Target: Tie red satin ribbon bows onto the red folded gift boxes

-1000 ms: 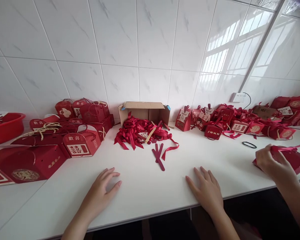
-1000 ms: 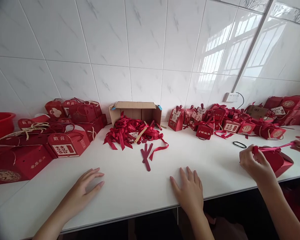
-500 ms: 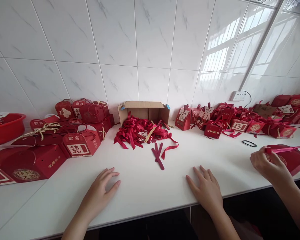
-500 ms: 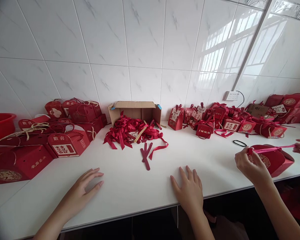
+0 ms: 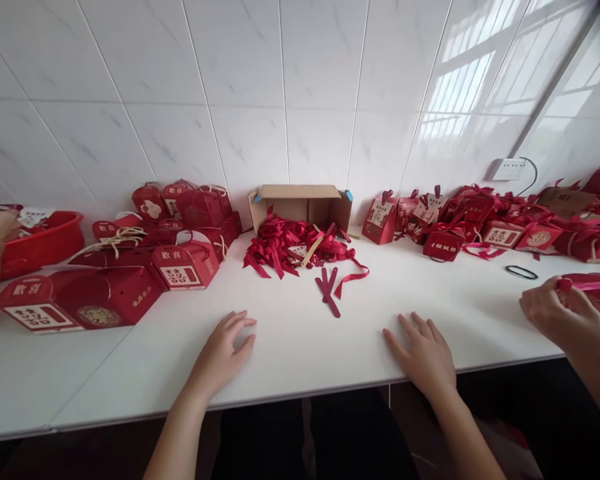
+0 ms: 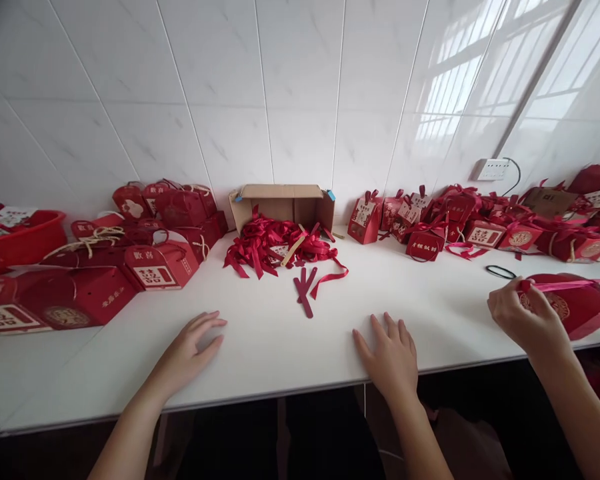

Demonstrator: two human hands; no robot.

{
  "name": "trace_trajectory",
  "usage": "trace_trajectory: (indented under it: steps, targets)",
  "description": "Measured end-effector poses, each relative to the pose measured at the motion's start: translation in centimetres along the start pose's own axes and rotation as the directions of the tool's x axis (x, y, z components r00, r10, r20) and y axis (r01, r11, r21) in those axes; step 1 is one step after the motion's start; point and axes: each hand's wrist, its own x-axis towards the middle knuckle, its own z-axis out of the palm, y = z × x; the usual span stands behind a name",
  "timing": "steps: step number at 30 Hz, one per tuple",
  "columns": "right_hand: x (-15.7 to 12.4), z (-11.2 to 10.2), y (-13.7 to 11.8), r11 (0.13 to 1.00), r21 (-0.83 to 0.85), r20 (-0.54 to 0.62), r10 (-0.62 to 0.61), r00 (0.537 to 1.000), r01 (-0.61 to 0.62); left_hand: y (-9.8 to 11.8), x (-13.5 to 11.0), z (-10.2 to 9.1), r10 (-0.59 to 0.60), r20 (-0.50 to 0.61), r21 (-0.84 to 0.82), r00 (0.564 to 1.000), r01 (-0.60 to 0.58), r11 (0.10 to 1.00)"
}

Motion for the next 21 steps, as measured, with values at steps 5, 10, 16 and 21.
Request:
trace_trajectory:
  steps: [5,10,16,21]
  targets:
    - [-0.03,0.49,-0.03,1.000,0.019,-0.021,-0.011,1.000,0.012,-0.03,-0.14,-0.12,-0.011,0.010,0.004,1.000,0.011,1.000]
    - [0.00,0.49,0.00,0.999,0.033,-0.013,0.004,1.000,-0.003,0.14,-0.12,-0.23,-0.017,0.001,0.004,1.000,0.017,1.000]
    - [-0.03,0.49,0.03,1.000,0.031,-0.012,-0.001,1.000,0.001,-0.06,-0.18,-0.07,-0.020,0.000,0.008,1.000,0.020,1.000]
    - [-0.02,0.22,-0.09,0.999,0.033,0.002,-0.002,1.000,0.002,-0.09,-0.01,-0.01,-0.003,-0.045,0.014,0.999,0.004,1.000]
